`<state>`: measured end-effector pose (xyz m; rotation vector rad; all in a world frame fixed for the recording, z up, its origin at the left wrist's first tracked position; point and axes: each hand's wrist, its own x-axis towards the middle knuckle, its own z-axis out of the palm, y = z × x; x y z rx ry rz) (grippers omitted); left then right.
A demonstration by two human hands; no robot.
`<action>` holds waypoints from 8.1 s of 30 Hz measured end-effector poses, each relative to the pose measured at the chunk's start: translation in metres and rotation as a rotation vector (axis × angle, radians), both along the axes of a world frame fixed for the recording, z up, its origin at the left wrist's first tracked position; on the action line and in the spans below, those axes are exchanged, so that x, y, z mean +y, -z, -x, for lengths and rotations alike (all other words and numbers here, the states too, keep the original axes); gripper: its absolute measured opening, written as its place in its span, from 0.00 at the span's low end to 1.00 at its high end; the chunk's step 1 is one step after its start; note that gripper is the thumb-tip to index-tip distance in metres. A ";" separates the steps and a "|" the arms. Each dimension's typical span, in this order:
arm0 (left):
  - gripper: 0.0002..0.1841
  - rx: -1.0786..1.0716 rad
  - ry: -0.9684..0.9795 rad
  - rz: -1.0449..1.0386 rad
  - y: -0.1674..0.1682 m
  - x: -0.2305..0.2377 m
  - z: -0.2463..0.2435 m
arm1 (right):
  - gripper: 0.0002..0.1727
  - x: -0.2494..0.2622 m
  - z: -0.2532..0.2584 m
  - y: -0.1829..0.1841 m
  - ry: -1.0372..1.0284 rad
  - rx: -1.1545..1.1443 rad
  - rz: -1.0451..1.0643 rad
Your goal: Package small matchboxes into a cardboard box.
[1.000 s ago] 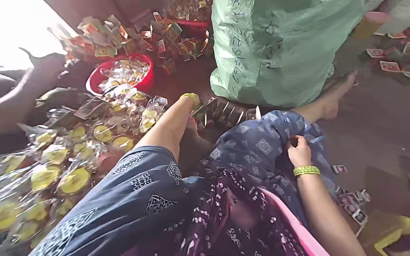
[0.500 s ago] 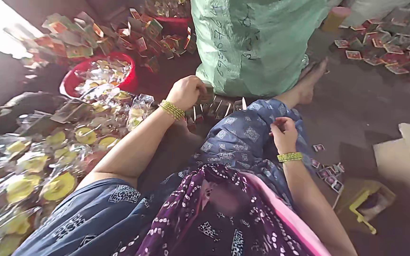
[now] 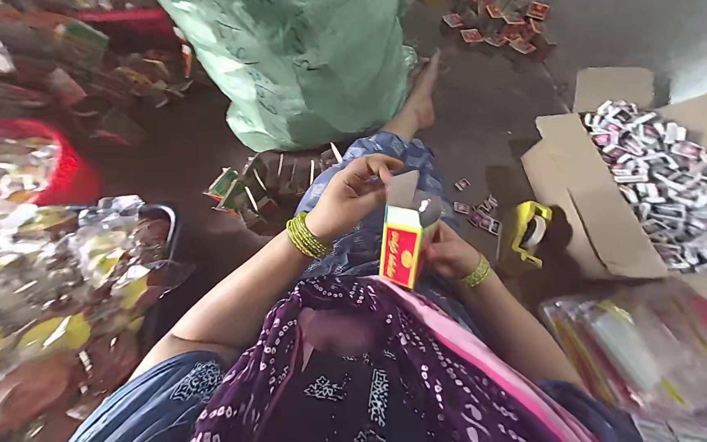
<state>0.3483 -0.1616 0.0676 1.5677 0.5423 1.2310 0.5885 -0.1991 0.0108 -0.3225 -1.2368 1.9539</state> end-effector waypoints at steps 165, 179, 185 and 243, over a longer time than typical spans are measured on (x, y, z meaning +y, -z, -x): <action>0.13 0.193 0.048 0.156 0.130 0.008 -0.054 | 0.19 -0.061 -0.243 0.078 1.107 -1.348 0.611; 0.13 0.200 0.041 0.175 0.128 0.004 -0.054 | 0.17 -0.063 -0.214 0.079 1.090 -1.808 0.463; 0.11 0.251 0.010 0.133 0.121 0.002 -0.056 | 0.16 -0.054 -0.189 0.062 1.032 -1.286 0.340; 0.13 -0.078 -0.170 0.603 0.111 0.019 -0.050 | 0.42 0.303 -0.115 -0.196 1.403 -0.576 -0.192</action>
